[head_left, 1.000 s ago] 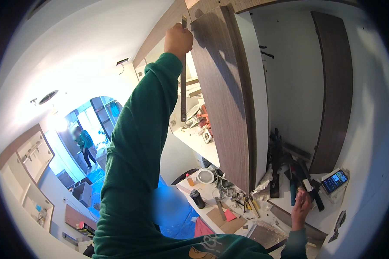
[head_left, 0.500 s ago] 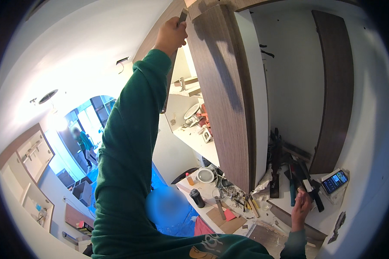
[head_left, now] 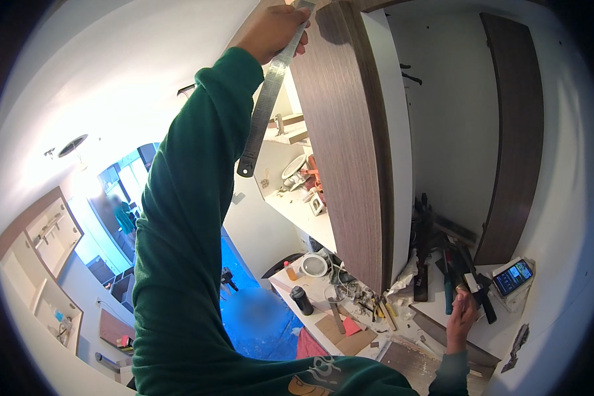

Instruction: The person aligns a wooden cabinet door to its frame, uses a metal ruler to measure and mark positions, and secures the door with a screwdriver. The person repeatedly checks alignment and tightens screws to attach the door.

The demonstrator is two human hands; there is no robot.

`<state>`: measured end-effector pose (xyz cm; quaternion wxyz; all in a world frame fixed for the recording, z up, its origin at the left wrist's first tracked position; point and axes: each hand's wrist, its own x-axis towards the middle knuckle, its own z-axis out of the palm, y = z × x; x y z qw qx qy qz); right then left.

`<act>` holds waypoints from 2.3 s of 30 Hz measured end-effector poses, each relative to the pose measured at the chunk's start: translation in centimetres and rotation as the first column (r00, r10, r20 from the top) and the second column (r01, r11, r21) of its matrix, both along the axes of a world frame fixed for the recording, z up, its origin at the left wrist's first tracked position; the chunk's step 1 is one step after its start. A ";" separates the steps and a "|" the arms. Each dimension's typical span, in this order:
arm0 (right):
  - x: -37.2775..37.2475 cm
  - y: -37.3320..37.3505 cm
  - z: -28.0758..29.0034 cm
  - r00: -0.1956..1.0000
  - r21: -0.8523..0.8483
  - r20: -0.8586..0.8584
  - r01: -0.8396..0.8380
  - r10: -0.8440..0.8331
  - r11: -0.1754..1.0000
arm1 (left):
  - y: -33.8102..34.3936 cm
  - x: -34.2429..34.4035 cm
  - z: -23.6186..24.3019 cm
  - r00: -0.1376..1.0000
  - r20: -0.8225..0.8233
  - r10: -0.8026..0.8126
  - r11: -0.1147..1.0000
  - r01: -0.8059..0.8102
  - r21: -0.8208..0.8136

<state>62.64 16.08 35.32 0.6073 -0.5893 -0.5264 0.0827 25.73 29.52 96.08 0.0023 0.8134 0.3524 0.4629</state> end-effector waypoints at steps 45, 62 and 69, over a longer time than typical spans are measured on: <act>-0.6 0.9 -0.9 0.997 0.125 -0.002 0.072 -0.072 0.990 | 5.5 1.5 3.7 0.626 -0.292 0.723 0.382 -0.010 0.924; -0.1 0.1 -1.1 0.998 -0.029 -0.051 0.021 -0.022 0.999 | 3.8 0.4 1.6 0.862 -0.281 0.423 0.858 -0.281 0.429; -0.1 0.0 -1.1 0.999 -0.031 -0.036 0.024 -0.025 0.999 | 8.4 -5.1 1.1 0.743 -0.248 0.622 0.706 -0.395 0.588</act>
